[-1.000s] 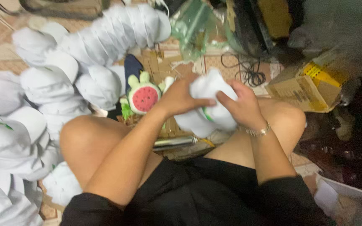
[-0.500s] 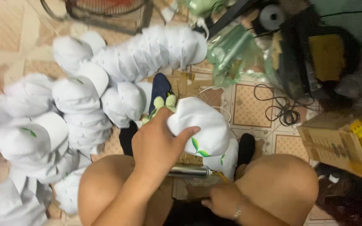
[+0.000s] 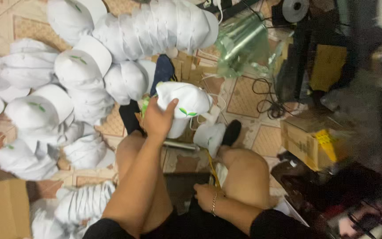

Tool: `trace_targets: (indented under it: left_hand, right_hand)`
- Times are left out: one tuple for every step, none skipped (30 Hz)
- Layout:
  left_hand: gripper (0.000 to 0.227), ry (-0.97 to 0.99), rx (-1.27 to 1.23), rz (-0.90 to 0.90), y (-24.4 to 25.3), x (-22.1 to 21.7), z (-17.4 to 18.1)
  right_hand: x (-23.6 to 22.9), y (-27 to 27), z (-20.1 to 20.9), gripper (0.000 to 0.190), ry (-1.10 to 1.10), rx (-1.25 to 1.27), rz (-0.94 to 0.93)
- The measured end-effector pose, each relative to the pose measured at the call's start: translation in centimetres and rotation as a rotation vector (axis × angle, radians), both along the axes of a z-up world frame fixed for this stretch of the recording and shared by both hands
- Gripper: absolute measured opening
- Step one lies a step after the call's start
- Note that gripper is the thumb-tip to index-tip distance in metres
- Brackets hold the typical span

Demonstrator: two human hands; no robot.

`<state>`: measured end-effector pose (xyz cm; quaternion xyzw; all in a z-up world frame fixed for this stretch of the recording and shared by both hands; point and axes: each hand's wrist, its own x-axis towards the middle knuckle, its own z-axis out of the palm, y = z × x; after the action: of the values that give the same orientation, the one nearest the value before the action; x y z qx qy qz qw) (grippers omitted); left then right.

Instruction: The person sits on the floor and processes white baseball caps one at a time. They spray each cap with a can, wipe it with a patterned cloth, insert a cardboard piece inside, and use a hairdryer to heat the front logo area. Finished caps are placed into a cardboard box.

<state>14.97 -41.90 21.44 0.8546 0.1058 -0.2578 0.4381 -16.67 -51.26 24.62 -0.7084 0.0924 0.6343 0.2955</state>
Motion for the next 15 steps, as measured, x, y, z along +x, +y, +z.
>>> trace_targets:
  left_hand:
    - [0.054,-0.024,-0.073,0.075,0.3,-0.6,0.5]
    - [0.059,0.051,-0.036,0.034,0.5,-1.6,1.6]
    - [0.064,0.115,0.002,-0.011,0.6,-2.6,2.7]
    - [0.07,0.18,0.041,-0.055,0.6,-2.9,3.6]
    - [0.066,0.173,0.007,-0.061,1.0,-3.2,4.7]
    - [0.062,0.167,-0.028,-0.067,1.5,-3.4,5.8]
    - [0.059,0.176,-0.06,-0.058,1.8,-4.4,7.6]
    - [0.059,0.216,-0.025,-0.074,2.3,-5.3,9.6]
    - [0.059,0.228,0.002,-0.094,2.7,-4.9,10.8]
    - [0.06,0.239,0.028,-0.113,3.2,-4.6,12.1]
    - [0.06,0.269,0.034,-0.121,3.4,-3.6,12.6]
    - [0.061,0.298,0.04,-0.128,3.6,-2.7,12.8]
    - [0.062,0.336,0.05,-0.125,3.8,-2.3,12.7]
    - [0.061,0.337,0.094,-0.103,3.8,-1.9,11.7]
    - [0.061,0.362,0.141,-0.099,4.1,-2.1,10.8]
  right_hand:
    - [0.3,-0.1,1.1,0.017,0.004,-0.031,0.05]
    - [0.9,-0.7,2.3,0.017,0.008,-0.063,0.099]
    - [2.0,-1.4,2.8,0.017,0.003,-0.094,0.145]
    - [3.5,-2.9,2.9,0.022,-0.024,-0.158,0.195]
    - [4.1,-3.7,3.9,0.028,-0.032,-0.217,0.238]
    - [4.7,-4.0,4.4,0.029,-0.014,-0.199,0.22]
    - [4.7,-5.2,5.1,0.029,0.018,-0.174,0.218]
    - [4.7,-6.4,5.5,0.029,0.049,-0.15,0.215]
    - [5.5,-7.2,4.7,0.03,0.054,-0.138,0.208]
    - [5.8,-7.2,4.4,0.031,0.058,-0.126,0.202]
    - [6.5,-6.5,3.3,0.031,0.052,-0.272,-0.086]
    - [6.8,-5.1,2.4,0.032,0.043,-0.406,-0.38]
    - [6.2,-3.9,2.1,0.033,-0.125,-0.238,-0.015]
    - [6.0,-3.2,0.9,0.039,-0.284,-0.066,0.352]
    - [5.1,-1.6,0.4,0.034,-0.221,0.073,0.377]
